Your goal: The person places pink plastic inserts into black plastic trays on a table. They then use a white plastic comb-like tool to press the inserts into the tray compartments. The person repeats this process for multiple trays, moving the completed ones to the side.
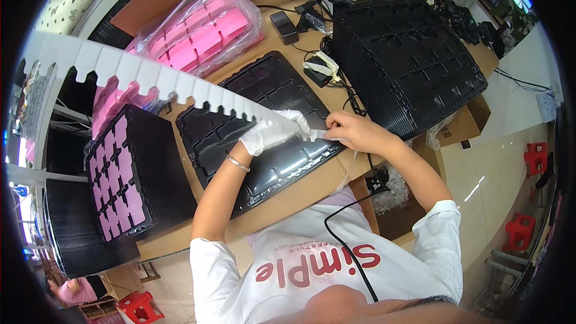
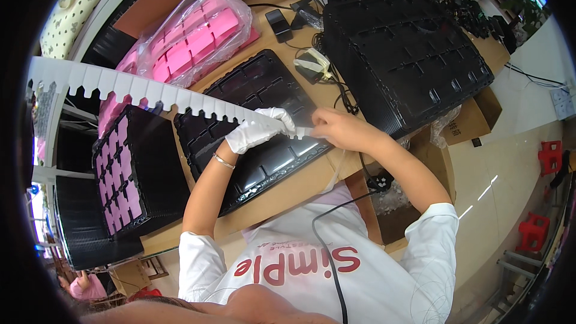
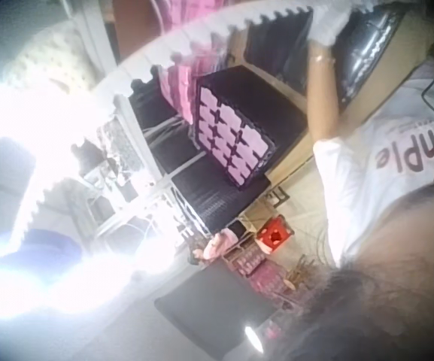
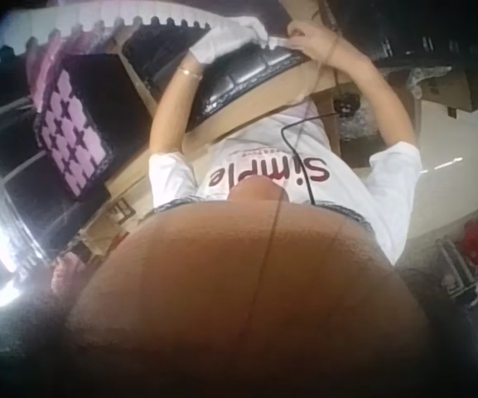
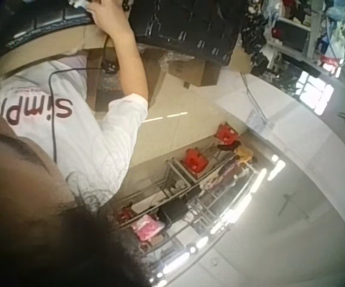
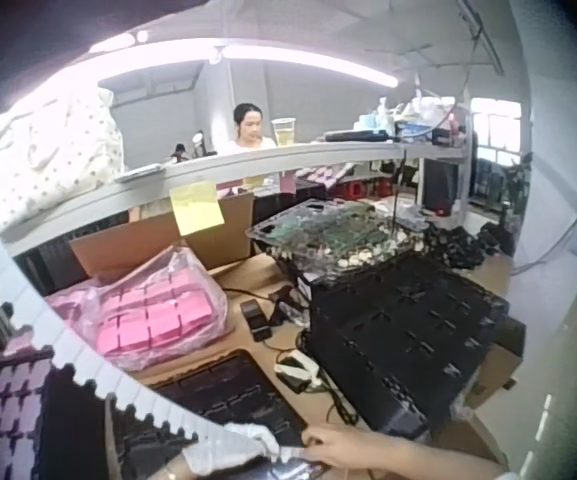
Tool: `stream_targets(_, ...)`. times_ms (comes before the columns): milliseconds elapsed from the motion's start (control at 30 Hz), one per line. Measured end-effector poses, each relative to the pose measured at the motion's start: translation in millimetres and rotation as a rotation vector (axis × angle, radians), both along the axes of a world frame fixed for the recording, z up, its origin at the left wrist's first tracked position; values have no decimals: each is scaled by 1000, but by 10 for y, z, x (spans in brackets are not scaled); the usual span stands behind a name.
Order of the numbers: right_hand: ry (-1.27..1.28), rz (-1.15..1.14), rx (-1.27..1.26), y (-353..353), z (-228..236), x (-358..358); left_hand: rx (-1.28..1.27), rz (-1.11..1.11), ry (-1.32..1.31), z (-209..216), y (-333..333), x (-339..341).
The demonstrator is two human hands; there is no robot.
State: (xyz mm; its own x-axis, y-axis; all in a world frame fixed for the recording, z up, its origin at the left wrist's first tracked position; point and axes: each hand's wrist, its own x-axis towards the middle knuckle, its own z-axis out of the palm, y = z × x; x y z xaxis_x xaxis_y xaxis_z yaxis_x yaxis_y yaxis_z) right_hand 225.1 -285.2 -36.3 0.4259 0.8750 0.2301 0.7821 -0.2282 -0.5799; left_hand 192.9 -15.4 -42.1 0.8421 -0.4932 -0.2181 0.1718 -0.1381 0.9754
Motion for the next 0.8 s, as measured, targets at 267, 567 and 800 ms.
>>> stream_targets(267,-221,54,-33,-19,-12,-38,84,-29,-124,66,-20,-27)
stream_targets(567,-117,0,-16,-92,1,-40,61,44,109,179,-149,-76)
stream_targets(800,-165,-19,-15,-59,7,-9,133,-26,-60,135,-32,17)
